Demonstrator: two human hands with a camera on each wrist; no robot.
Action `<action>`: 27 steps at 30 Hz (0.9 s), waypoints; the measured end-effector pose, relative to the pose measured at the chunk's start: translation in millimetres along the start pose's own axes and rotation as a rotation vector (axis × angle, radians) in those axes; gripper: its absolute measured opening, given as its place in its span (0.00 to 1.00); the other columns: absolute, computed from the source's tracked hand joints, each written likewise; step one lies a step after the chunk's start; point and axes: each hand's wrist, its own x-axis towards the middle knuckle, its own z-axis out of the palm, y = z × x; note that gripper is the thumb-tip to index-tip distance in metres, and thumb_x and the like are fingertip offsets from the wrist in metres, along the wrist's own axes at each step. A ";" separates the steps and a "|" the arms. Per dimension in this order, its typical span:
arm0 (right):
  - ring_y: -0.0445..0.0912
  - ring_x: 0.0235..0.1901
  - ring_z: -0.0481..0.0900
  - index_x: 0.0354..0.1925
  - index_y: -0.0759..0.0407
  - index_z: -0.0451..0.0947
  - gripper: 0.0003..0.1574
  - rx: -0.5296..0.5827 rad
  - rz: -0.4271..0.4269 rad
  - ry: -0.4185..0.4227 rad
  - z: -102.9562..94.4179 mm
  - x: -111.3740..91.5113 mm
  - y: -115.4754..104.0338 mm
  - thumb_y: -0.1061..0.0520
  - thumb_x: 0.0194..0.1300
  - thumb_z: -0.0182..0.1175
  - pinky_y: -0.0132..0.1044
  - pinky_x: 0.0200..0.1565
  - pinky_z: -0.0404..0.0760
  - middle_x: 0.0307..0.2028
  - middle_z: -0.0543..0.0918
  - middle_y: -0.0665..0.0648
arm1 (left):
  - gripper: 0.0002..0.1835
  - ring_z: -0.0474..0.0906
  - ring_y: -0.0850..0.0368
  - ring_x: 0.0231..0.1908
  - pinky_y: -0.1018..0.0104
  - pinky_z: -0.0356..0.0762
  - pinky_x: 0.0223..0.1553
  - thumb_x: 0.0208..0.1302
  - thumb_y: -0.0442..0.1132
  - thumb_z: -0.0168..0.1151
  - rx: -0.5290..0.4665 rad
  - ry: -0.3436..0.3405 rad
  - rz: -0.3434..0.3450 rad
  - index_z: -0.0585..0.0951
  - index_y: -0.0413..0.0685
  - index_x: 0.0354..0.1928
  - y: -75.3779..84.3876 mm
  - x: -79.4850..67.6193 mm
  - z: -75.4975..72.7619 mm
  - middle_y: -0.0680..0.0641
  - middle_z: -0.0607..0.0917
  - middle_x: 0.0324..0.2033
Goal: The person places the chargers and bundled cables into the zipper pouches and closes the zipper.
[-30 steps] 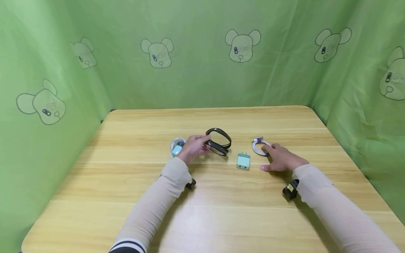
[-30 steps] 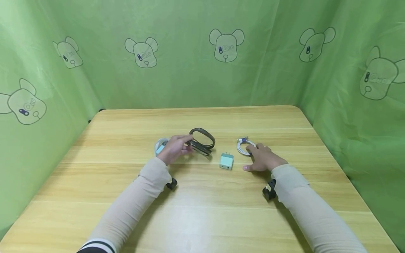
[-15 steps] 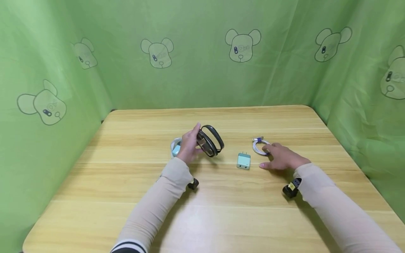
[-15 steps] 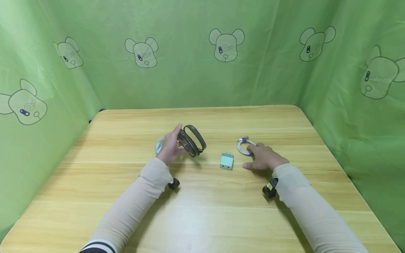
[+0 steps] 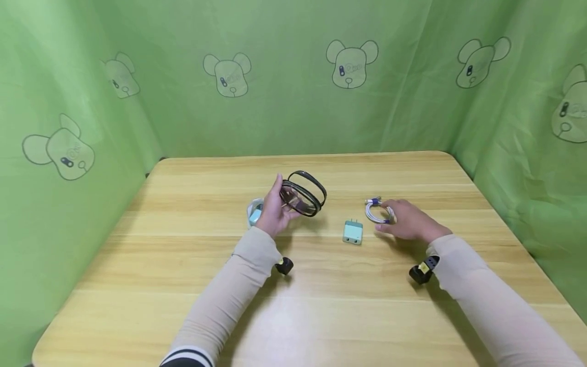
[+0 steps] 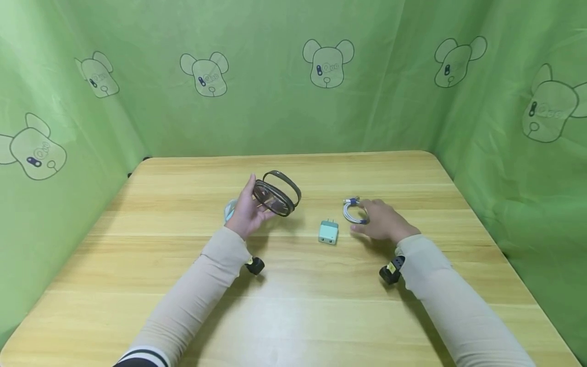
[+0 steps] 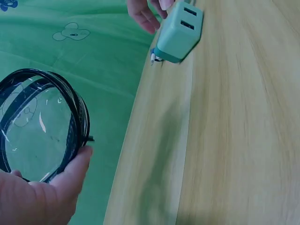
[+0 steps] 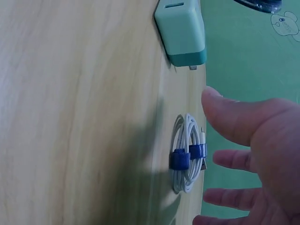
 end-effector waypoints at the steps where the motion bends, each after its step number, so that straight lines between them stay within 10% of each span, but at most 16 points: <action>1: 0.72 0.59 0.63 0.65 0.74 0.62 0.47 0.000 0.000 0.007 -0.7 0.0 -1.0 0.43 0.63 0.65 0.68 0.60 0.64 0.58 0.67 0.80 | 0.23 0.68 0.43 0.58 0.33 0.66 0.60 0.68 0.62 0.52 -0.008 0.002 -0.009 0.71 0.49 0.35 0.1 -0.3 0.4 0.46 0.74 0.42; 11: 0.67 0.55 0.69 0.64 0.69 0.66 0.40 0.034 -0.001 0.094 -2.1 4.4 -11.7 0.44 0.65 0.62 0.66 0.56 0.70 0.56 0.70 0.75 | 0.18 0.56 0.39 0.67 0.27 0.62 0.59 0.66 0.57 0.57 -0.067 0.010 -0.027 0.76 0.49 0.40 -0.9 -4.8 4.3 0.44 0.70 0.51; 27: 0.59 0.45 0.78 0.59 0.67 0.72 0.32 0.127 -0.098 0.069 7.8 12.9 -32.4 0.48 0.65 0.64 0.56 0.47 0.81 0.52 0.76 0.71 | 0.22 0.70 0.48 0.54 0.38 0.69 0.60 0.68 0.50 0.52 -0.104 -0.106 0.055 0.76 0.47 0.58 0.4 -12.2 6.0 0.44 0.71 0.52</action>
